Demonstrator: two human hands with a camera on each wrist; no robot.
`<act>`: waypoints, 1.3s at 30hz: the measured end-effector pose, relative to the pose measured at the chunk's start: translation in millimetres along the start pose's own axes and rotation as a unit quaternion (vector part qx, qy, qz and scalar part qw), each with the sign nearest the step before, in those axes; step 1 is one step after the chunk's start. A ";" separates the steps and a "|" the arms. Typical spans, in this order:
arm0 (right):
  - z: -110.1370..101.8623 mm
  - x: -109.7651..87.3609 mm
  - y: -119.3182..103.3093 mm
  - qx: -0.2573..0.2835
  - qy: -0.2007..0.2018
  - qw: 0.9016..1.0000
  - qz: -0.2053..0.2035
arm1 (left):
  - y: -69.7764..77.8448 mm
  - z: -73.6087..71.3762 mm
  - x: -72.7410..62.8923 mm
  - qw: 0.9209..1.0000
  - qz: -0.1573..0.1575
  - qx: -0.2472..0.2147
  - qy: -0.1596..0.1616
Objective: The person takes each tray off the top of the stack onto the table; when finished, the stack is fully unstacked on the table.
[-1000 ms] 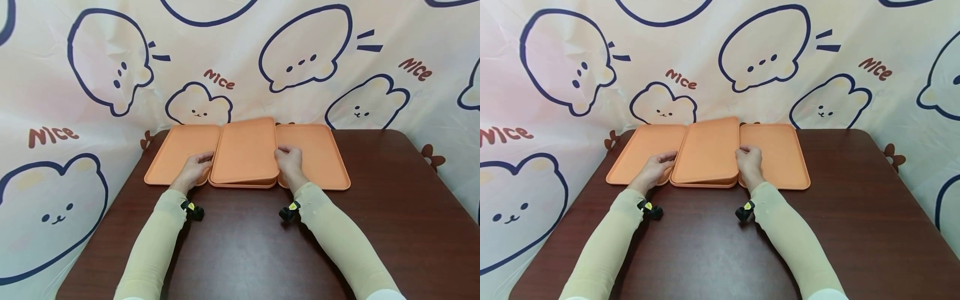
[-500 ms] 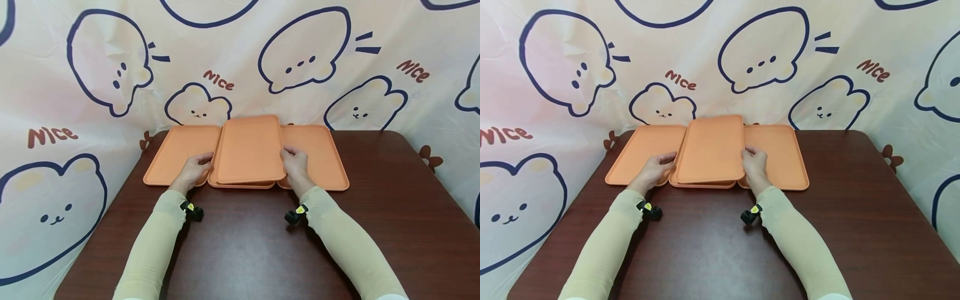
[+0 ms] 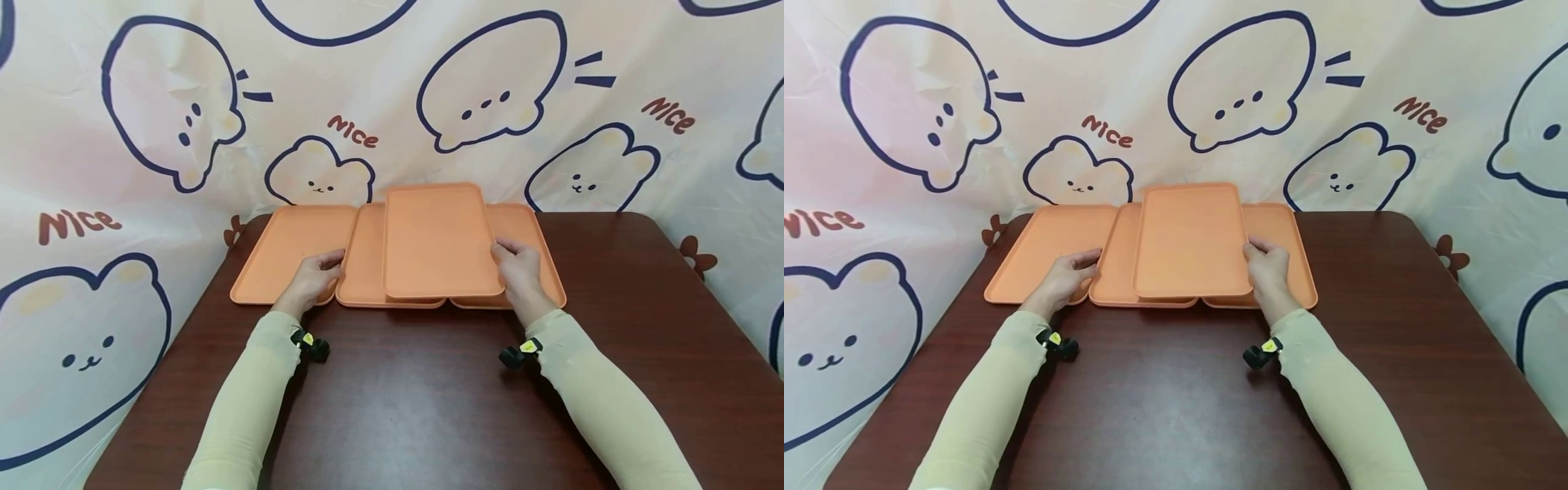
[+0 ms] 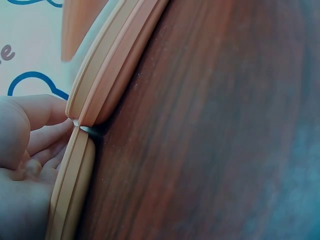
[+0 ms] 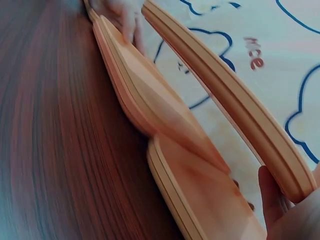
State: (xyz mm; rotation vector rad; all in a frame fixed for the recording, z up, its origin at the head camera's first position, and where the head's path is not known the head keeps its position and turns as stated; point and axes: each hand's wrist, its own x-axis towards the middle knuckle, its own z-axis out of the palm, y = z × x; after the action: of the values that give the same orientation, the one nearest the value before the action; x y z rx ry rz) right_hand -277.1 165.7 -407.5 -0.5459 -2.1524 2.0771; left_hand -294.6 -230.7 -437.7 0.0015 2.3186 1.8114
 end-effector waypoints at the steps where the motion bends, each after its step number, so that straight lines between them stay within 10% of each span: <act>1: -5.5 1.3 -0.3 -0.004 0.005 1.000 0.002 | 0.3 -0.1 -0.3 1.000 -0.001 -0.001 0.000; 20: -110.9 28.4 2.5 -0.018 0.030 0.994 0.104 | -1.8 -2.6 -1.5 1.000 -0.016 0.005 0.010; 39: -212.9 50.2 15.2 -0.117 0.043 0.985 0.120 | -3.6 -1.0 -0.2 1.000 -0.012 0.019 0.000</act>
State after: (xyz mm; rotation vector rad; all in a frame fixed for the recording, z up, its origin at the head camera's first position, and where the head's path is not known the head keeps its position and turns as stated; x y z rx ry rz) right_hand -253.8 383.5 -417.5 -0.9461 -2.3988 1.8725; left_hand -294.2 -232.5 -440.8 -0.0207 2.3418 1.7558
